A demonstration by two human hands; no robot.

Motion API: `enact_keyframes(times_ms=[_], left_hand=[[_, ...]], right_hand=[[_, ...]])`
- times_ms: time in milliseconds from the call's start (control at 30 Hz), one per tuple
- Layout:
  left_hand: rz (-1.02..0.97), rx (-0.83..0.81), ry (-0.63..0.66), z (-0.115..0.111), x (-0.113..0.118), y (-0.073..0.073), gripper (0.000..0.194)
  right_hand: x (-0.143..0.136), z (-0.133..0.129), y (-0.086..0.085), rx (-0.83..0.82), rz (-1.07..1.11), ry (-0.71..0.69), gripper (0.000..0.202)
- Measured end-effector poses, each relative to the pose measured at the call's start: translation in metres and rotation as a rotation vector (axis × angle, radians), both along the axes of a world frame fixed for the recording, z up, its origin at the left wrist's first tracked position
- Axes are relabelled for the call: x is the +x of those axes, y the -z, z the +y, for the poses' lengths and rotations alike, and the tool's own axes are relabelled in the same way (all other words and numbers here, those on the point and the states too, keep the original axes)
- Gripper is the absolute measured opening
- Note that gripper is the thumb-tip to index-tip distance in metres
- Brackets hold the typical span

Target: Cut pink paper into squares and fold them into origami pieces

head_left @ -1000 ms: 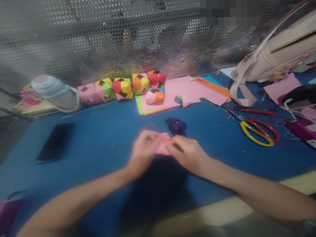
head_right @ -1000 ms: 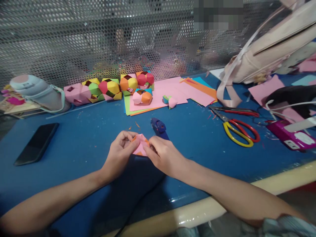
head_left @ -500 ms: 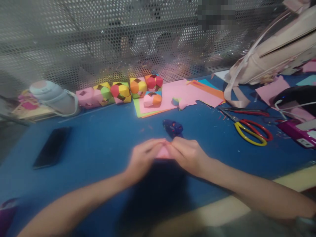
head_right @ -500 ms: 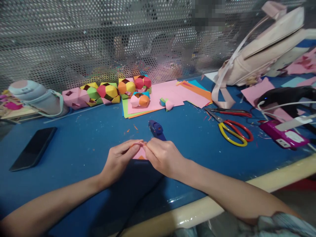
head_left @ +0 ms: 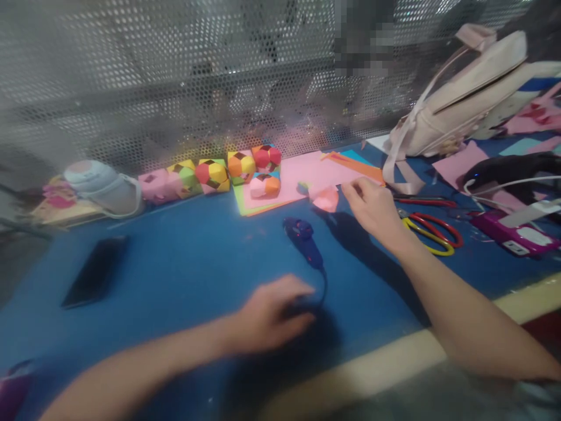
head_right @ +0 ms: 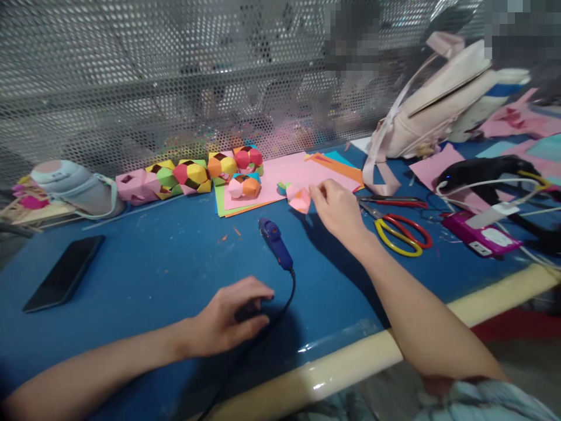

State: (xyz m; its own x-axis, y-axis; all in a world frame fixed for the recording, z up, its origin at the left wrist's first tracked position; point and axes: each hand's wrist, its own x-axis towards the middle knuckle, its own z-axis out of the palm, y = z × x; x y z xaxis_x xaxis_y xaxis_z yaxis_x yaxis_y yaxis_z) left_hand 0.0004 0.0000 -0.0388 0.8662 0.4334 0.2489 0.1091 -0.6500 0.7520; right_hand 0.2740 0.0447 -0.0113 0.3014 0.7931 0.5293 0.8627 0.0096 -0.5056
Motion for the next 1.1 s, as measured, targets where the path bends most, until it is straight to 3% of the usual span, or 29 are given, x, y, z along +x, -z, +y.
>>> enact_keyframes(times_ms=[100, 167, 233, 333, 400, 600, 733, 867, 1100], left_hand=[[0.201, 0.279, 0.154, -0.016, 0.005, 0.001, 0.034], [0.302, 0.443, 0.196, -0.025, 0.009, 0.004, 0.029], [0.391, 0.467, 0.175, -0.031, 0.012, 0.007, 0.027], [0.497, 0.329, 0.063, -0.033, 0.013, 0.01, 0.026], [0.552, 0.284, 0.007, -0.033, 0.011, 0.012, 0.026], [0.703, 0.352, -0.02, -0.031, -0.006, 0.01, 0.033], [0.852, 0.348, -0.015, -0.022, -0.029, -0.008, 0.024], [0.986, 0.231, -0.146, -0.003, -0.063, -0.025, 0.025], [1.142, 0.11, -0.315, 0.025, -0.125, -0.049, 0.019]], right_hand=[[0.0, -0.001, -0.004, -0.074, 0.034, 0.013, 0.024], [-0.007, -0.009, -0.012, -0.241, 0.035, -0.123, 0.028], [-0.016, -0.02, -0.02, -0.529, 0.007, -0.362, 0.029], [-0.027, -0.028, -0.021, -0.836, -0.047, -0.632, 0.03], [-0.035, -0.028, -0.015, -0.845, -0.029, -0.647, 0.029], [-0.065, -0.021, 0.006, -0.741, 0.125, -0.589, 0.021], [-0.085, -0.023, 0.01, -0.712, 0.196, -0.601, 0.02], [-0.112, -0.019, 0.007, -0.713, 0.249, -0.695, 0.022], [-0.189, 0.017, -0.005, -0.757, 0.295, -0.831, 0.036]])
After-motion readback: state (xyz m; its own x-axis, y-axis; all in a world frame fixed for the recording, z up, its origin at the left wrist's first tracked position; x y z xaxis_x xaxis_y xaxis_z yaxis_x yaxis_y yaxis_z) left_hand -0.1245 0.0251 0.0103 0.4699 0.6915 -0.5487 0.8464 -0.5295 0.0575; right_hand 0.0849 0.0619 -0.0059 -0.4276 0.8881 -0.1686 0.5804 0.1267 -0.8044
